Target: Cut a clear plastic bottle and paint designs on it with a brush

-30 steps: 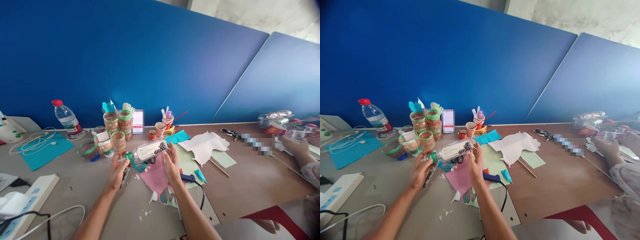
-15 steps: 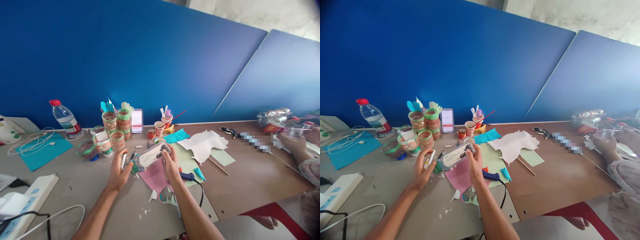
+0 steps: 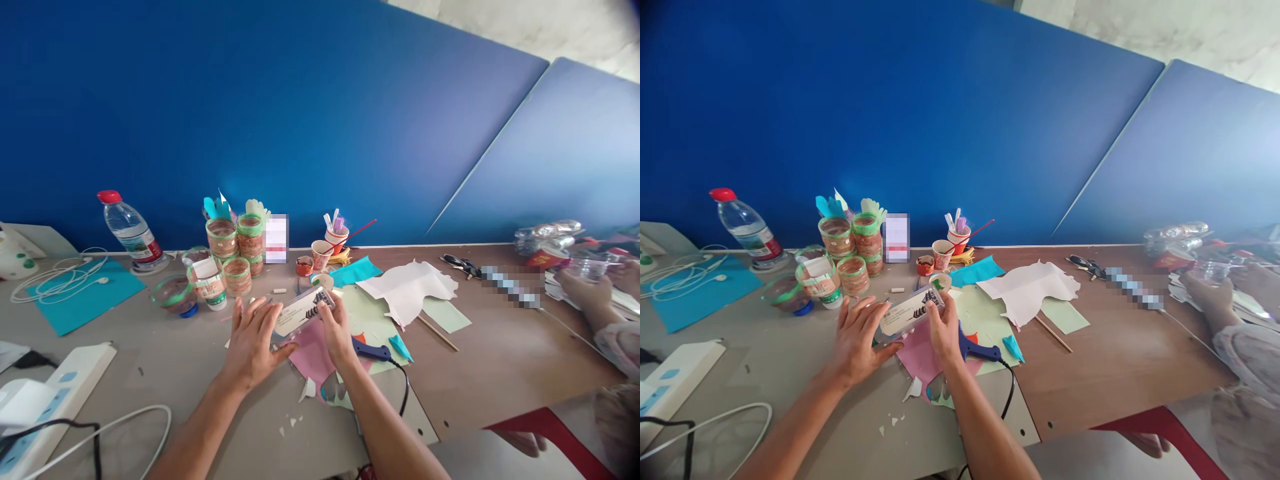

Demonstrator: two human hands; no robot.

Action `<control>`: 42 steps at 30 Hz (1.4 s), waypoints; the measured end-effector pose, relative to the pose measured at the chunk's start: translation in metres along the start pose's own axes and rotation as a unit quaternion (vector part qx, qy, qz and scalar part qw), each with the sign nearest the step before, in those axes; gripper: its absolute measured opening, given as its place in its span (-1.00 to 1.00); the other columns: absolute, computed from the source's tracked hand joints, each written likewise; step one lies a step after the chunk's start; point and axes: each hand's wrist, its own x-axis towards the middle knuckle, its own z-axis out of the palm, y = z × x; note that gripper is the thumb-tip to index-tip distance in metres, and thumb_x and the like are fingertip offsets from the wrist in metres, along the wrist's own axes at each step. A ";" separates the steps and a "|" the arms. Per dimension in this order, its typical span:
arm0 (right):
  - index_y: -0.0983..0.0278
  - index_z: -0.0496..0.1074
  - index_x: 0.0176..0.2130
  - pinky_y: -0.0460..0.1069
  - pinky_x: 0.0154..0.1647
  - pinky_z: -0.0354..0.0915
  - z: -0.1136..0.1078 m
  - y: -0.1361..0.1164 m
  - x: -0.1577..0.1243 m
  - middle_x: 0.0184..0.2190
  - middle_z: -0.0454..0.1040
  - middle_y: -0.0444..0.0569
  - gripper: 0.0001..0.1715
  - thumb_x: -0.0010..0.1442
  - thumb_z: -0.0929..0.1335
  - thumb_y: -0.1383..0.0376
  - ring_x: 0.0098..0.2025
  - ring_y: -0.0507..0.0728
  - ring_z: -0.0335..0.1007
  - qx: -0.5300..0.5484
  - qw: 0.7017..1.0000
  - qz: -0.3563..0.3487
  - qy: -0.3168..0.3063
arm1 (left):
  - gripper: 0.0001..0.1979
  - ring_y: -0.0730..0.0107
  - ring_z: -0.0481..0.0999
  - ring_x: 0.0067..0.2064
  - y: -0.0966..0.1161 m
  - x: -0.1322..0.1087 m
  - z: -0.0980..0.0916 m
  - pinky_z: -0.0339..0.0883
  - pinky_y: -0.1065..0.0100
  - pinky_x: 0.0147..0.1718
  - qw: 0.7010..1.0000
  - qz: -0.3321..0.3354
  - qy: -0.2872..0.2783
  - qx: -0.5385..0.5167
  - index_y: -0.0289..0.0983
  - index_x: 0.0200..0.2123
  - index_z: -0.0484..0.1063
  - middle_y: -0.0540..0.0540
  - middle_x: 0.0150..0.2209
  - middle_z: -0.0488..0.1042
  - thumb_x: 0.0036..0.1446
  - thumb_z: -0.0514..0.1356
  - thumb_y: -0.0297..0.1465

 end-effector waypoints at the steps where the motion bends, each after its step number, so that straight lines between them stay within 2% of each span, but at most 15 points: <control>1: 0.24 0.36 -0.03 0.10 -0.04 0.27 0.001 0.002 0.000 -0.13 0.48 0.01 -0.54 0.13 0.36 0.08 -0.11 0.16 0.38 0.006 1.000 -0.003 -0.006 | -0.37 -0.10 0.30 0.18 0.001 0.000 0.000 -0.22 -0.22 0.24 1.000 -0.002 -0.003 0.004 -0.29 0.16 0.25 -0.28 0.03 0.49 0.05 0.23 -0.14; 5: 0.23 0.36 -0.03 0.14 -0.04 0.29 0.001 0.006 -0.001 -0.14 0.48 0.01 -0.54 0.11 0.37 0.09 -0.11 0.18 0.40 0.014 0.999 -0.020 -0.031 | -0.42 -0.07 0.37 0.11 0.001 0.001 0.002 -0.21 -0.21 0.24 1.000 -0.011 -0.012 0.015 -0.29 0.14 0.27 -0.27 -0.01 0.52 0.08 0.23 -0.19; 7: 0.22 0.33 0.02 0.17 0.01 0.27 -0.001 0.006 -0.001 -0.07 0.45 0.04 -0.51 0.12 0.36 0.09 -0.04 0.21 0.38 -0.002 0.999 -0.031 -0.031 | -0.44 -0.05 0.39 0.09 0.002 0.001 0.001 -0.20 -0.20 0.24 1.000 -0.009 -0.012 0.017 -0.29 0.14 0.28 -0.27 -0.03 0.52 0.10 0.22 -0.19; 11: 0.15 0.19 0.20 0.24 0.17 0.14 -0.007 0.002 -0.004 0.17 0.25 0.08 -0.29 0.11 0.39 0.11 0.19 0.26 0.18 -0.123 0.987 -0.102 0.008 | -0.50 -0.02 0.40 0.08 0.005 0.003 0.000 -0.20 -0.19 0.24 0.999 -0.005 -0.017 0.031 -0.28 0.13 0.29 -0.26 -0.03 0.51 0.15 0.17 -0.22; 14: 0.16 0.15 0.25 0.27 0.24 0.04 -0.007 0.002 -0.005 0.22 0.18 0.11 -0.17 0.06 0.43 0.12 0.27 0.30 0.05 -0.203 0.968 -0.149 0.011 | -0.51 -0.02 0.39 0.09 0.006 0.002 0.001 -0.21 -0.19 0.24 0.999 0.000 -0.021 0.042 -0.28 0.13 0.28 -0.26 -0.02 0.51 0.16 0.17 -0.23; 16: 0.19 0.17 0.24 0.27 0.24 0.05 -0.006 0.005 -0.004 0.20 0.22 0.15 -0.15 0.02 0.45 0.13 0.26 0.33 0.07 -0.234 0.959 -0.158 -0.004 | -0.50 -0.03 0.38 0.10 0.006 0.001 0.003 -0.23 -0.19 0.25 0.998 0.006 -0.023 0.049 -0.29 0.14 0.27 -0.27 -0.01 0.50 0.16 0.17 -0.23; 18: 0.22 0.24 0.19 0.27 0.20 0.12 -0.004 0.010 -0.001 0.12 0.31 0.16 -0.24 0.04 0.43 0.15 0.19 0.33 0.18 -0.255 0.955 -0.149 -0.015 | -0.50 -0.04 0.36 0.11 0.006 0.000 0.005 -0.25 -0.20 0.25 0.998 0.014 -0.032 0.057 -0.29 0.15 0.27 -0.27 0.00 0.49 0.16 0.16 -0.24; 21: 0.24 0.36 0.07 0.22 0.07 0.24 -0.004 0.013 0.004 -0.06 0.44 0.12 -0.53 0.16 0.31 0.21 0.02 0.28 0.34 -0.270 0.953 -0.135 -0.021 | -0.52 -0.05 0.36 0.12 0.007 -0.001 0.005 -0.26 -0.20 0.25 0.997 0.022 -0.050 0.063 -0.28 0.15 0.28 -0.27 0.01 0.49 0.16 0.16 -0.29; 23: 0.26 0.40 0.00 0.19 0.02 0.27 -0.006 0.011 0.007 -0.12 0.46 0.11 -0.62 0.21 0.25 0.26 -0.04 0.24 0.37 -0.269 0.950 -0.159 -0.002 | -0.53 -0.05 0.36 0.11 0.008 -0.001 0.003 -0.28 -0.20 0.25 0.996 0.019 -0.053 0.065 -0.29 0.13 0.29 -0.26 0.01 0.49 0.16 0.16 -0.30; 26: 0.22 0.44 -0.06 0.16 0.02 0.26 -0.010 0.003 0.007 -0.13 0.44 0.08 -0.67 0.21 0.23 0.33 -0.03 0.21 0.34 -0.274 0.933 -0.232 0.038 | -0.53 -0.04 0.37 0.10 0.009 0.001 0.000 -0.28 -0.21 0.25 0.996 0.003 -0.047 0.070 -0.29 0.12 0.31 -0.28 -0.01 0.50 0.15 0.17 -0.28; 29: 0.18 0.50 -0.17 0.15 -0.06 0.27 -0.011 -0.004 0.003 -0.23 0.48 0.03 -0.72 0.19 0.25 0.38 -0.12 0.22 0.32 -0.308 0.909 -0.280 0.013 | -0.54 -0.05 0.36 0.11 0.010 0.001 -0.001 -0.27 -0.22 0.24 0.996 -0.008 -0.041 0.078 -0.28 0.12 0.31 -0.28 -0.03 0.51 0.16 0.16 -0.28; 34: 0.17 0.53 -0.32 0.12 -0.14 0.26 -0.004 0.000 -0.002 -0.35 0.48 -0.01 -0.77 0.18 0.29 0.41 -0.22 0.20 0.30 -0.361 0.874 -0.318 -0.063 | -0.55 -0.06 0.36 0.12 0.010 0.000 0.000 -0.31 -0.23 0.25 0.995 -0.013 -0.049 0.087 -0.29 0.11 0.33 -0.27 -0.02 0.51 0.17 0.16 -0.27; 42: 0.21 0.43 -0.38 0.10 -0.15 0.15 0.002 -0.004 -0.004 -0.38 0.45 -0.01 -0.75 0.27 0.23 0.38 -0.26 0.19 0.24 -0.451 0.825 -0.332 -0.079 | -0.55 -0.04 0.35 0.12 0.012 0.000 0.000 -0.34 -0.23 0.26 0.995 -0.010 -0.057 0.087 -0.32 0.12 0.34 -0.29 -0.02 0.50 0.19 0.15 -0.27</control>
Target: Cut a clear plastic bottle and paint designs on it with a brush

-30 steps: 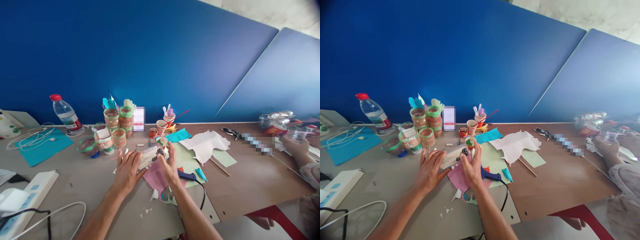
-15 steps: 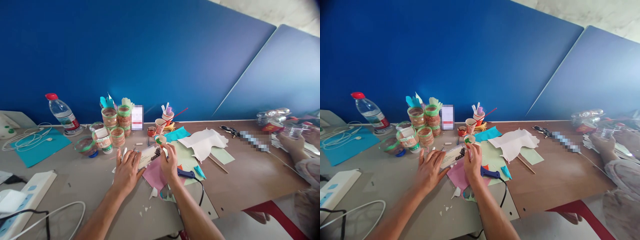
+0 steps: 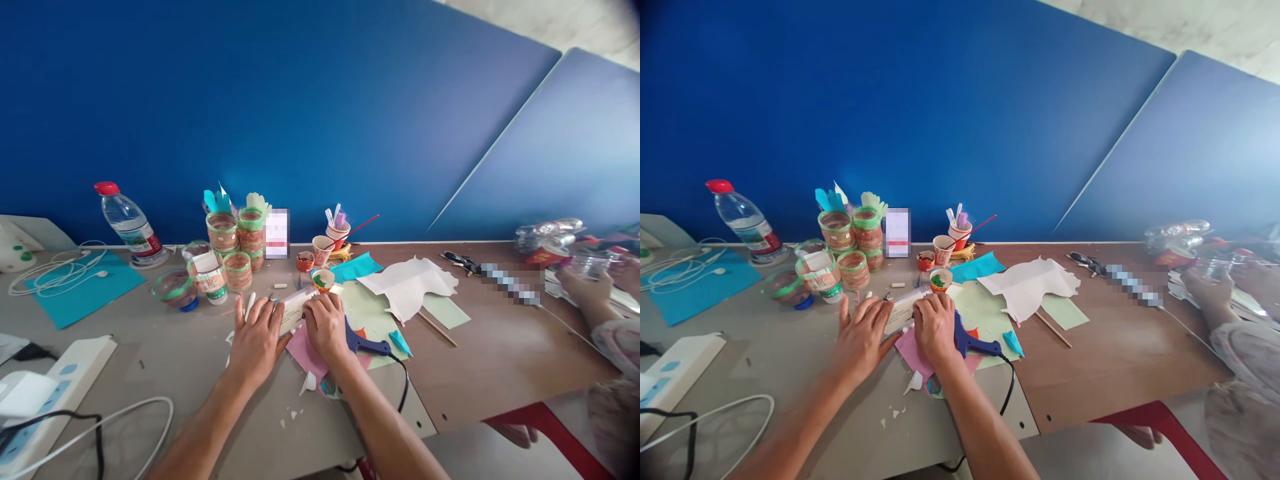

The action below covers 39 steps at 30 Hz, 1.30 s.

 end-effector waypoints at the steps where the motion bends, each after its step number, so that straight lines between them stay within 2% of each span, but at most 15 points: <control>1: 0.22 0.41 -0.39 0.10 -0.16 0.15 -0.001 -0.001 0.001 -0.39 0.44 0.00 -0.75 0.27 0.23 0.38 -0.26 0.19 0.22 -0.013 1.000 -0.004 -0.002 | -0.55 -0.03 0.36 0.12 0.001 0.000 -0.001 -0.35 -0.23 0.26 1.000 0.003 0.000 0.002 -0.32 0.11 0.34 -0.29 -0.02 0.50 0.19 0.14 -0.27; 5: 0.22 0.34 -0.42 0.09 -0.19 0.13 0.001 -0.002 0.001 -0.41 0.36 0.00 -0.75 0.26 0.20 0.39 -0.28 0.19 0.18 -0.052 0.998 -0.017 -0.003 | -0.56 -0.03 0.35 0.12 0.003 0.000 -0.003 -0.36 -0.23 0.26 1.000 0.009 -0.001 0.002 -0.34 0.11 0.34 -0.30 -0.02 0.49 0.20 0.14 -0.28; 10: 0.21 0.25 -0.42 0.09 -0.21 0.15 0.009 0.003 -0.001 -0.45 0.29 -0.03 -0.76 0.22 0.15 0.45 -0.33 0.18 0.16 -0.020 0.999 -0.028 0.008 | -0.57 -0.03 0.36 0.11 0.005 0.001 -0.004 -0.33 -0.23 0.26 1.000 0.007 0.005 0.000 -0.31 0.10 0.35 -0.29 -0.02 0.50 0.19 0.15 -0.29; 14: 0.19 0.22 -0.42 0.07 -0.26 0.15 0.012 0.009 -0.001 -0.46 0.27 -0.06 -0.77 0.22 0.14 0.44 -0.33 0.18 0.16 0.026 0.997 0.025 0.061 | -0.58 -0.04 0.36 0.10 0.004 0.000 -0.004 -0.34 -0.23 0.25 1.000 -0.001 -0.001 0.000 -0.31 0.08 0.35 -0.28 -0.03 0.51 0.17 0.17 -0.30; 18: 0.19 0.29 -0.37 0.07 -0.23 0.19 0.008 0.015 0.000 -0.41 0.36 -0.04 -0.78 0.28 0.16 0.36 -0.29 0.17 0.23 0.095 0.987 0.070 0.106 | -0.56 -0.05 0.36 0.10 0.002 0.000 -0.002 -0.37 -0.22 0.25 1.000 -0.005 -0.001 0.005 -0.33 0.08 0.34 -0.28 -0.03 0.50 0.17 0.17 -0.29; 21: 0.19 0.37 -0.38 0.08 -0.20 0.21 0.003 0.015 0.001 -0.40 0.40 -0.04 -0.77 0.27 0.20 0.35 -0.28 0.17 0.25 0.110 0.988 0.057 0.094 | -0.56 -0.04 0.36 0.10 0.002 0.000 -0.001 -0.37 -0.22 0.26 1.000 -0.008 -0.002 0.005 -0.33 0.08 0.33 -0.28 -0.03 0.50 0.17 0.17 -0.28; 25: 0.21 0.47 -0.30 0.10 -0.14 0.24 0.002 0.009 0.000 -0.31 0.42 0.01 -0.72 0.21 0.21 0.45 -0.19 0.19 0.27 0.094 0.993 0.022 0.061 | -0.56 -0.03 0.35 0.11 0.001 0.001 -0.001 -0.37 -0.21 0.26 1.000 -0.009 -0.009 0.002 -0.34 0.08 0.33 -0.28 -0.02 0.49 0.16 0.18 -0.29; 28: 0.23 0.48 -0.26 0.11 -0.10 0.23 0.004 0.005 0.000 -0.30 0.43 0.01 -0.76 0.21 0.25 0.44 -0.19 0.18 0.27 0.083 0.996 -0.013 0.039 | -0.56 -0.01 0.34 0.13 0.001 0.000 -0.001 -0.37 -0.21 0.26 1.000 -0.013 -0.011 -0.003 -0.33 0.09 0.33 -0.28 -0.01 0.49 0.17 0.17 -0.28; 31: 0.24 0.47 -0.31 0.11 -0.08 0.21 0.005 0.004 0.000 -0.34 0.42 -0.01 -0.80 0.24 0.26 0.40 -0.21 0.16 0.25 0.060 0.997 -0.037 0.035 | -0.56 -0.01 0.35 0.13 0.002 0.001 -0.001 -0.34 -0.22 0.26 1.000 -0.013 -0.011 -0.003 -0.32 0.09 0.34 -0.28 -0.03 0.50 0.17 0.17 -0.28; 36: 0.24 0.38 -0.39 0.14 -0.03 0.16 0.006 0.000 0.001 -0.39 0.38 0.00 -0.73 0.29 0.20 0.41 -0.20 0.18 0.21 0.009 0.998 -0.054 0.004 | -0.55 -0.01 0.34 0.13 0.005 0.002 -0.004 -0.34 -0.22 0.26 1.000 -0.010 -0.015 0.000 -0.34 0.09 0.34 -0.29 -0.03 0.50 0.18 0.16 -0.25; 39: 0.24 0.30 -0.41 0.14 -0.04 0.14 0.010 0.001 0.000 -0.41 0.34 -0.02 -0.72 0.28 0.15 0.41 -0.25 0.17 0.19 0.025 0.999 -0.041 0.009 | -0.55 -0.01 0.34 0.13 0.006 0.001 -0.005 -0.34 -0.22 0.26 1.000 -0.006 -0.013 -0.002 -0.33 0.09 0.33 -0.28 -0.03 0.50 0.19 0.16 -0.25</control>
